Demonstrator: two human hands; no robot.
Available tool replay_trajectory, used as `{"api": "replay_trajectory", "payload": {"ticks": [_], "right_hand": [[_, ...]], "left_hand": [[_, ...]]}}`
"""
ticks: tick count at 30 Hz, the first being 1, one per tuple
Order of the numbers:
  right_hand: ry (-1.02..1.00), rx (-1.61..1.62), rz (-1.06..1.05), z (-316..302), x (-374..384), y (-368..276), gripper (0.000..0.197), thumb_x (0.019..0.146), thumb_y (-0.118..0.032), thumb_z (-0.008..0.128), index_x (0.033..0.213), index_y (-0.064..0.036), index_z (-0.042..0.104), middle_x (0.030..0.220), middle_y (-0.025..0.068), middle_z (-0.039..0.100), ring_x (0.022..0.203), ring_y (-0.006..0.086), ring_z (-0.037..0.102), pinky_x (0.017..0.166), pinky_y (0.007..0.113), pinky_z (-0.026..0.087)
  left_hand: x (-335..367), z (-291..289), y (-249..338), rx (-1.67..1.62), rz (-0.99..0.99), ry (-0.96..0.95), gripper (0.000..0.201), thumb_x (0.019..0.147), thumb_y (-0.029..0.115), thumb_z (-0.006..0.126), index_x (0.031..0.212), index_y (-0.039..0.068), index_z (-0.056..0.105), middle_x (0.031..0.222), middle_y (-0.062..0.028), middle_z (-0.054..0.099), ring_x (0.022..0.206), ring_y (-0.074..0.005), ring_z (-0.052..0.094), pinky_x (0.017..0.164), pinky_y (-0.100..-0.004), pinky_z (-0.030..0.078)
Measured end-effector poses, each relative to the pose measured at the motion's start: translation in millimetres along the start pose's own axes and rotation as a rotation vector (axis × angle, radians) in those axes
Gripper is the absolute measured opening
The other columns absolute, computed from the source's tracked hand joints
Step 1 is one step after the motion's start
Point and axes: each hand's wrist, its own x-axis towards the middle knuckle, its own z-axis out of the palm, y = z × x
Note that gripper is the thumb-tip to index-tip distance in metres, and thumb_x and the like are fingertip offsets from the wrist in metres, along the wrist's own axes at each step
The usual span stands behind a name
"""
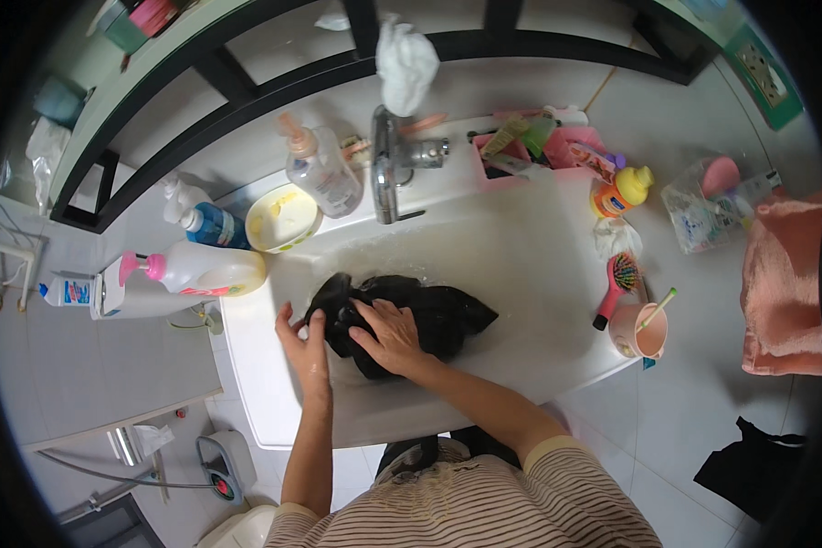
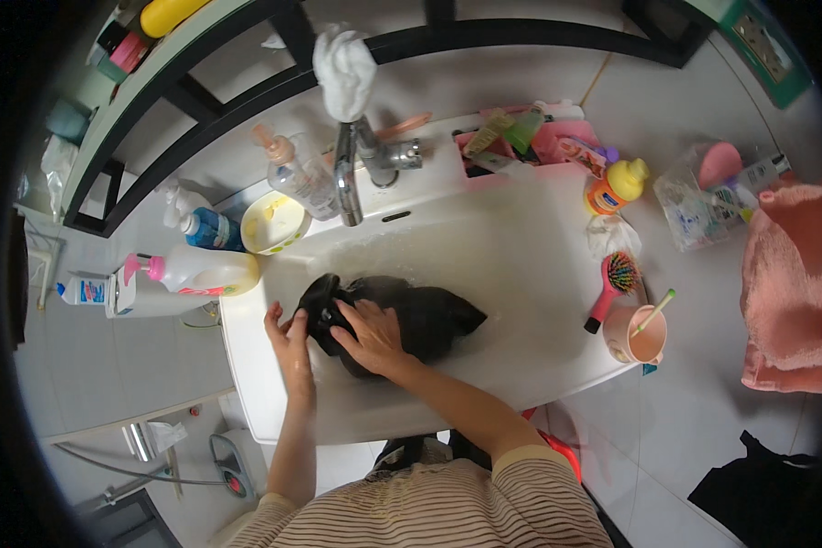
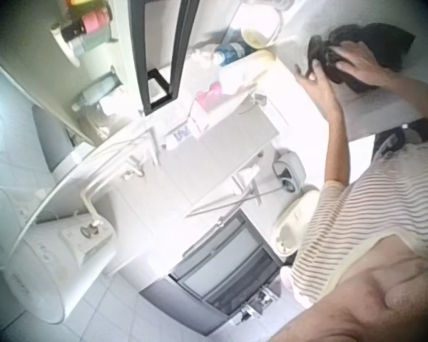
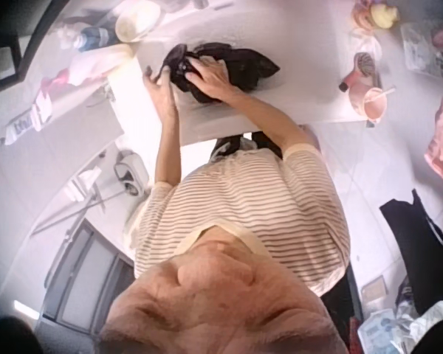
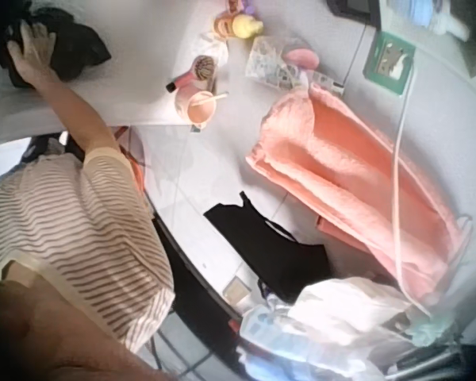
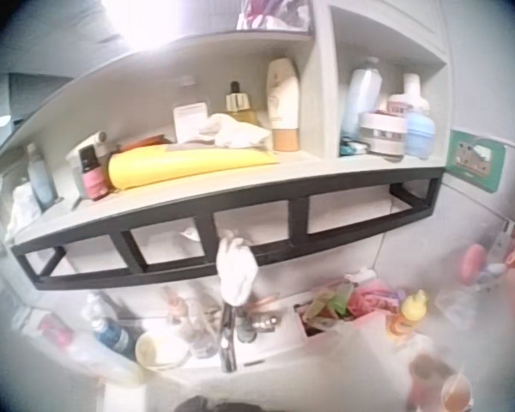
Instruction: The person washes clothes by hand in a sink, wringing out a yellow striped shirt and a black garment before placing them into a bucket.
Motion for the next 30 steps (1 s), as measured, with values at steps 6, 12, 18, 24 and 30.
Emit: {"api": "replay_trajectory", "payload": {"ticks": [6, 12, 18, 24, 30], "right_hand": [[0.125, -0.177, -0.131, 25, 7, 26, 0.043, 0.077, -0.022, 0.054, 0.118, -0.0095, 0.054, 0.099, 0.0075, 0.058, 0.087, 0.0237, 0.053, 0.069, 0.038, 0.036], [-0.004, -0.235, -0.074, 30, 35, 53, 0.031, 0.069, -0.019, 0.054, 0.099, -0.0102, 0.058, 0.087, 0.0067, 0.053, 0.079, 0.0254, 0.050, 0.061, 0.038, 0.038], [-0.147, -0.124, 0.289, 53, 93, 95, 0.023, 0.079, -0.025, 0.049, 0.075, -0.0057, 0.060, 0.080, 0.0192, 0.062, 0.076, 0.0378, 0.059, 0.067, 0.046, 0.047], [-0.296, -0.134, 0.479, 44, 115, 102, 0.035, 0.084, -0.036, 0.051, 0.103, -0.0095, 0.060, 0.092, 0.0170, 0.064, 0.088, 0.0375, 0.059, 0.074, 0.044, 0.047], [0.268, -0.447, 0.206, -44, 15, 139, 0.040, 0.075, -0.028, 0.066, 0.107, -0.0075, 0.056, 0.107, 0.0136, 0.059, 0.099, 0.0306, 0.055, 0.081, 0.045, 0.042]], "left_hand": [[6, 34, -54, 0.771, 0.646, 0.002, 0.032, 0.084, 0.026, 0.051, 0.109, 0.009, 0.061, 0.105, -0.0069, 0.060, 0.095, -0.0336, 0.052, 0.080, -0.0407, 0.041], [35, 54, -76, 0.771, 0.682, -0.063, 0.015, 0.082, 0.016, 0.050, 0.076, 0.007, 0.060, 0.076, -0.0095, 0.057, 0.070, -0.0314, 0.050, 0.062, -0.0416, 0.041], [67, 81, -75, 0.928, 0.648, -0.020, 0.020, 0.080, 0.020, 0.053, 0.065, 0.008, 0.058, 0.069, -0.0084, 0.058, 0.065, -0.0306, 0.052, 0.059, -0.0416, 0.043], [81, 96, -63, 1.117, 0.387, -0.090, 0.029, 0.081, 0.032, 0.053, 0.067, 0.009, 0.062, 0.071, -0.0088, 0.062, 0.070, -0.0314, 0.058, 0.062, -0.0431, 0.046], [88, 87, -40, 1.072, 0.114, -0.272, 0.031, 0.082, 0.040, 0.054, 0.079, 0.013, 0.067, 0.079, -0.0089, 0.065, 0.079, -0.0313, 0.059, 0.068, -0.0432, 0.048]]}}
